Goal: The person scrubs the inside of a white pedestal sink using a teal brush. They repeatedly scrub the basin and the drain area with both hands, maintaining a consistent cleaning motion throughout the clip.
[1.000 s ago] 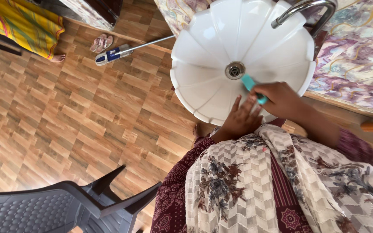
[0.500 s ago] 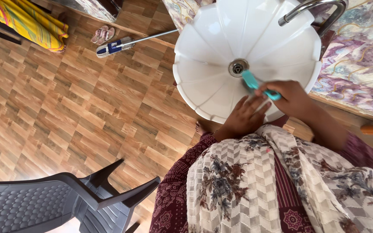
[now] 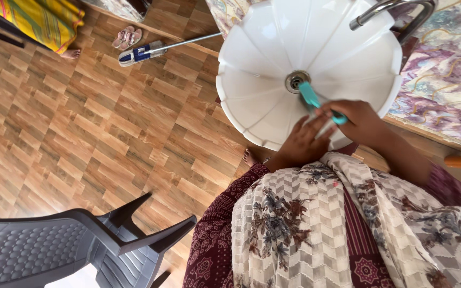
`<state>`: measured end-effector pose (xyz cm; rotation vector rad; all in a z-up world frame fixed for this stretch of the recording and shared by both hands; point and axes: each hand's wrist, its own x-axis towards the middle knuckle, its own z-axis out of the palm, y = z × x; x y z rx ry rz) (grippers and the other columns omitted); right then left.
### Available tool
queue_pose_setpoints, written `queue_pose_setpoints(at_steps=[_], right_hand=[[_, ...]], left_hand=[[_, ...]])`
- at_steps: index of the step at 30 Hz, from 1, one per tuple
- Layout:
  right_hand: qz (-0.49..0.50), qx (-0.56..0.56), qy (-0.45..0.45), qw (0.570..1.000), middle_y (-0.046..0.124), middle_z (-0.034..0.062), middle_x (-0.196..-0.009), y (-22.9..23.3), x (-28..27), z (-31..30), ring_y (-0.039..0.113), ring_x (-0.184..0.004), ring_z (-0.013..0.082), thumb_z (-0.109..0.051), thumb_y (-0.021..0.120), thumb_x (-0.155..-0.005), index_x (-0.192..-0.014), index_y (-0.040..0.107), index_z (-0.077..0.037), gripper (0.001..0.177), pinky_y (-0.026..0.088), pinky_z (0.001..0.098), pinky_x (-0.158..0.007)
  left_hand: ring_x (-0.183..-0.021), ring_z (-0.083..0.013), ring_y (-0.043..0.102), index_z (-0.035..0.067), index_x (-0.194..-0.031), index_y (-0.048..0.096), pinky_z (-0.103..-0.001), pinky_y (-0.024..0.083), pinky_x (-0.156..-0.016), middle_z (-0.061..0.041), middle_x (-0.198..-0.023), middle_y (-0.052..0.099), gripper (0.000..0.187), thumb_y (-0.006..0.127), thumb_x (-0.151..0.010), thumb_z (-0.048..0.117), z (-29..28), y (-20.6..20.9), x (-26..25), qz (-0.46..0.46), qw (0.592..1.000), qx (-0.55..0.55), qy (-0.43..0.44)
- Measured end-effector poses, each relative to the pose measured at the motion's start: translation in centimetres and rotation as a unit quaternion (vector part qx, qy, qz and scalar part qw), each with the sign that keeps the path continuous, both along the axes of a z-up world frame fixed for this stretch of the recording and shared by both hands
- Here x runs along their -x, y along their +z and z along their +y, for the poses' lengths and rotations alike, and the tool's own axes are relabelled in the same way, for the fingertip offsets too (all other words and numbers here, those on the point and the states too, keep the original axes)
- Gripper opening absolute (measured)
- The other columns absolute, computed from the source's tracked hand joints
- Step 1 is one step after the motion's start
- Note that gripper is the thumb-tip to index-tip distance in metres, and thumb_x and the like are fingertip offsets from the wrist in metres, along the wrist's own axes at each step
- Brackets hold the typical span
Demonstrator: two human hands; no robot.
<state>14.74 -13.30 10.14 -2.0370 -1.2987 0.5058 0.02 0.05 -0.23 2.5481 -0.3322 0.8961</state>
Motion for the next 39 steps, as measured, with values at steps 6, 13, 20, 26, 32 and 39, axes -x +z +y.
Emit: queue_pose_setpoints(at_steps=[6, 13, 20, 26, 32, 39], right_hand=[[-0.002, -0.081, 0.028, 0.996, 0.075, 0.0121, -0.113, -1.5, -0.4, 0.9, 0.073, -0.091, 0.0230, -0.006, 0.060, -0.090, -0.129, 0.067, -0.009, 0.039, 0.057, 0.0343, -0.077], [0.029, 0.023, -0.014, 0.999, 0.078, 0.0062, -0.114, -0.7, -0.3, 2.4, 0.074, -0.076, 0.0221, -0.003, 0.058, -0.088, -0.127, 0.070, -0.014, 0.042, 0.057, 0.0344, -0.064], [0.035, -0.016, 0.022, 0.999, 0.074, 0.0116, -0.113, 0.2, 0.0, -1.4, 0.072, -0.094, 0.0201, 0.003, 0.062, -0.093, -0.136, 0.064, -0.011, 0.046, 0.057, 0.0335, -0.079], [0.092, -0.132, 0.000, 0.987, 0.074, 0.0130, -0.124, -3.5, -1.9, 2.0, 0.068, -0.099, 0.0230, 0.009, 0.056, -0.093, -0.135, 0.068, -0.009, 0.047, 0.054, 0.0341, -0.086], [0.011, -0.038, 0.026, 0.999, 0.075, 0.0108, -0.116, 1.8, 0.5, -2.9, 0.073, -0.102, 0.0223, 0.004, 0.063, -0.092, -0.130, 0.067, -0.007, 0.040, 0.055, 0.0331, -0.086], [0.052, -0.028, -0.047, 0.997, 0.076, 0.0125, -0.112, -1.4, -0.8, 2.9, 0.071, -0.092, 0.0233, 0.011, 0.054, -0.090, -0.135, 0.069, -0.009, 0.051, 0.054, 0.0345, -0.076]], left_hand=[[-0.150, -0.0383, 0.043, 0.012, -0.159, 0.030, -0.062, 0.041, -0.124, -0.023, -0.167, 0.029, 0.070, 0.066, -0.100, 0.022, 0.3, -0.1, -0.6, 0.022, 0.999, 0.043, -0.004], [-0.149, -0.0394, 0.042, 0.012, -0.158, 0.031, -0.063, 0.036, -0.125, -0.026, -0.166, 0.027, 0.072, 0.069, -0.097, 0.025, 0.1, -0.7, 0.0, -0.008, 0.998, 0.055, 0.007], [-0.151, -0.0314, 0.042, 0.012, -0.154, 0.042, -0.059, 0.038, -0.126, -0.017, -0.164, 0.037, 0.062, 0.070, -0.101, 0.026, 0.2, -1.0, 0.0, -0.036, 0.999, -0.009, -0.017], [-0.152, -0.0329, 0.043, 0.011, -0.156, 0.039, -0.053, 0.042, -0.121, -0.017, -0.165, 0.038, 0.066, 0.066, -0.097, 0.021, 0.3, 1.1, 0.0, 0.039, 0.996, 0.075, 0.027], [-0.151, -0.0311, 0.042, 0.013, -0.155, 0.037, -0.063, 0.034, -0.126, -0.020, -0.164, 0.035, 0.065, 0.066, -0.100, 0.031, -0.5, -0.9, -0.4, 0.034, 0.999, -0.003, -0.018], [-0.153, -0.0452, 0.039, 0.009, -0.161, 0.028, -0.061, 0.039, -0.121, -0.028, -0.168, 0.025, 0.079, 0.066, -0.096, 0.034, 0.0, -1.6, -1.3, 0.047, 0.989, 0.143, -0.006]])
